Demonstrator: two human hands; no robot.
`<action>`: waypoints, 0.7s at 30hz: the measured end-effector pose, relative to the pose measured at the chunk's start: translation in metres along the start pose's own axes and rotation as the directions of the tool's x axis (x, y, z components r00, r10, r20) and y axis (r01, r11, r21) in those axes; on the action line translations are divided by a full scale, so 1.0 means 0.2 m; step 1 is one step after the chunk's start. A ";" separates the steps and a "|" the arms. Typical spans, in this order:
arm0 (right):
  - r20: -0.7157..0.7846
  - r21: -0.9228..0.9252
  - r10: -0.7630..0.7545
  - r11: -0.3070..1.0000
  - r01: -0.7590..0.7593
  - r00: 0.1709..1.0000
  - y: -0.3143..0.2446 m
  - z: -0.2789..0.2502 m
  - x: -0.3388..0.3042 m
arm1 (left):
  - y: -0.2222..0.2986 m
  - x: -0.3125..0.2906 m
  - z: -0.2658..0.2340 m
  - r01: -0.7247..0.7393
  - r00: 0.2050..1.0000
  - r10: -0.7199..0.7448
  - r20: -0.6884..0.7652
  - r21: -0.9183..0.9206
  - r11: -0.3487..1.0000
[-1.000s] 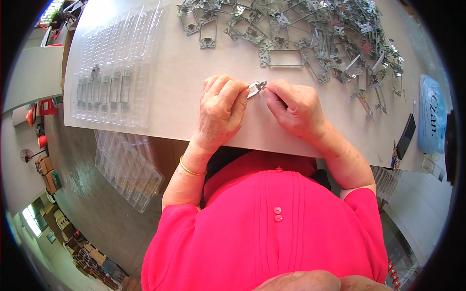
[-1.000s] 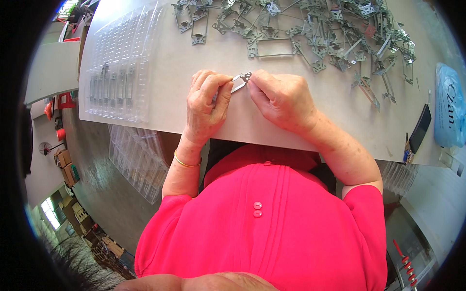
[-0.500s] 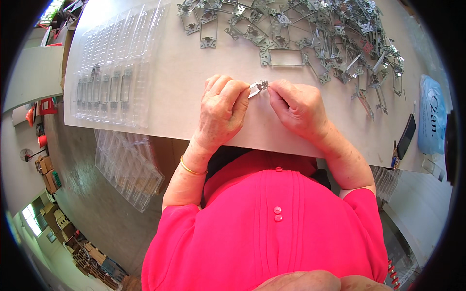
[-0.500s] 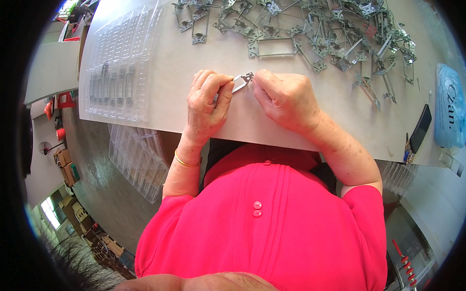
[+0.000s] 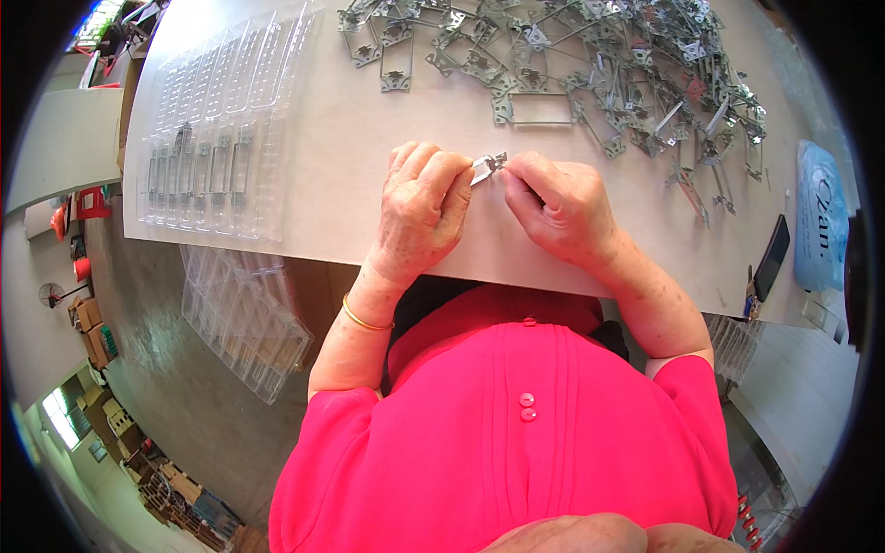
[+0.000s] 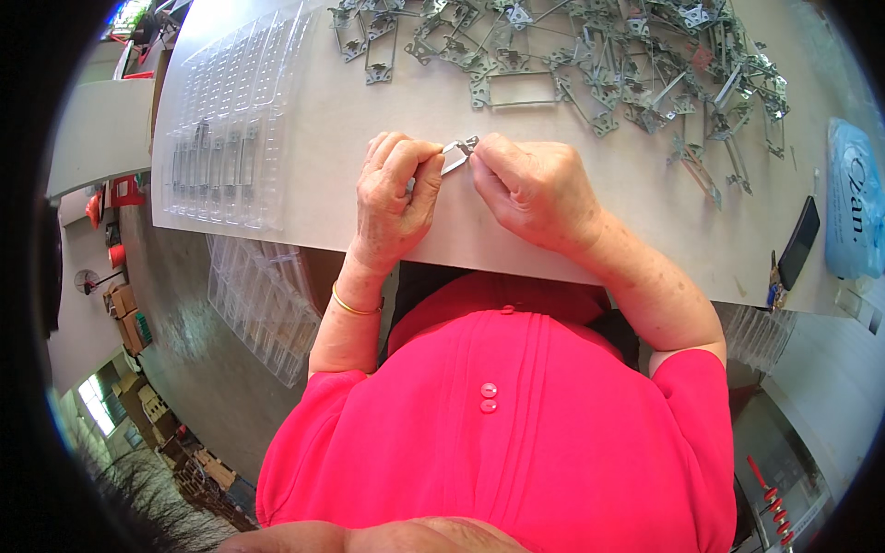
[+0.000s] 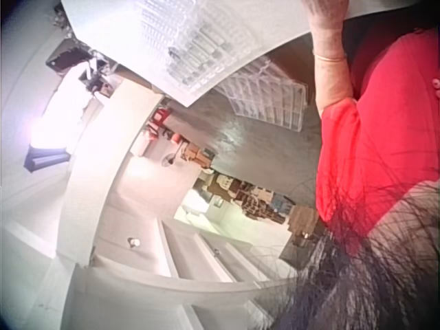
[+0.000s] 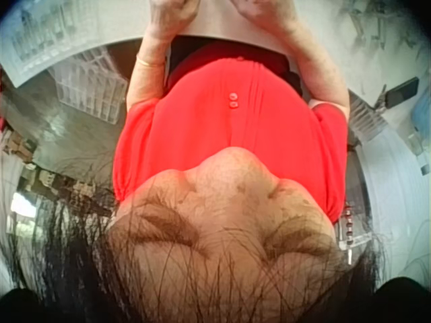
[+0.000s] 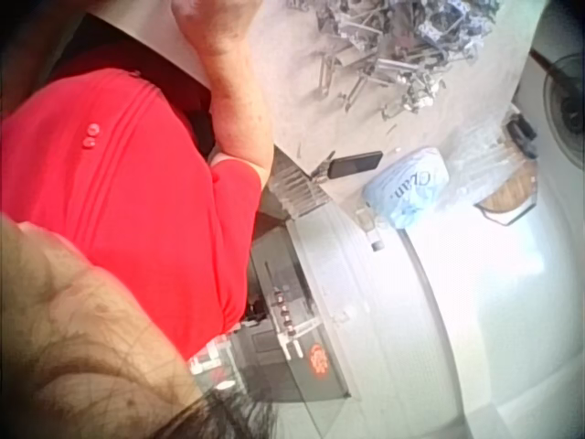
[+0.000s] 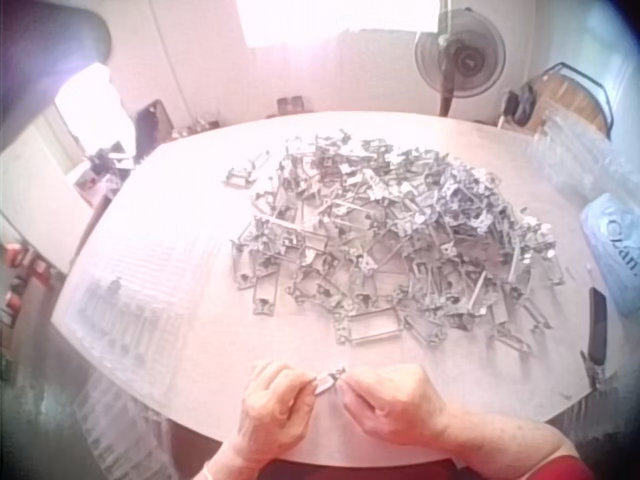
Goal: Assembling small metal clips onto plastic hardware frames and placing them into a tray.
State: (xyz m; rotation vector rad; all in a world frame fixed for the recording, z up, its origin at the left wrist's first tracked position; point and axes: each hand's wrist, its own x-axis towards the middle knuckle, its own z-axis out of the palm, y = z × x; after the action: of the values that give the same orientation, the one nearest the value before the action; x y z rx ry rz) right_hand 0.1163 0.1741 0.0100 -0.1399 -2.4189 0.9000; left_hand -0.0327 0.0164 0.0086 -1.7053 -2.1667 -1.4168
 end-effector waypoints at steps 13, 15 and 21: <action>0.007 -0.018 0.028 0.999 -0.028 1.000 0.01 -0.02 0.01 | 0.00 -0.01 0.00 0.012 1.000 -0.012 0.003 0.002 1.000; -0.024 -0.013 0.023 1.000 -0.023 0.999 0.00 -0.01 0.02 | 0.00 -0.01 0.00 0.008 1.000 -0.008 0.003 0.004 1.000; -0.018 -0.013 0.030 0.999 -0.030 0.999 0.00 -0.01 0.02 | 0.00 0.00 0.00 0.008 1.000 -0.008 -0.004 -0.002 1.000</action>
State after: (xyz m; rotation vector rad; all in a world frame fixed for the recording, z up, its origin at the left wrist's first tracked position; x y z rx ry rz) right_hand 0.1140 0.1760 0.0137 -0.1883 -2.4126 0.8929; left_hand -0.0323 0.0155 0.0082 -1.6946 -2.1738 -1.4232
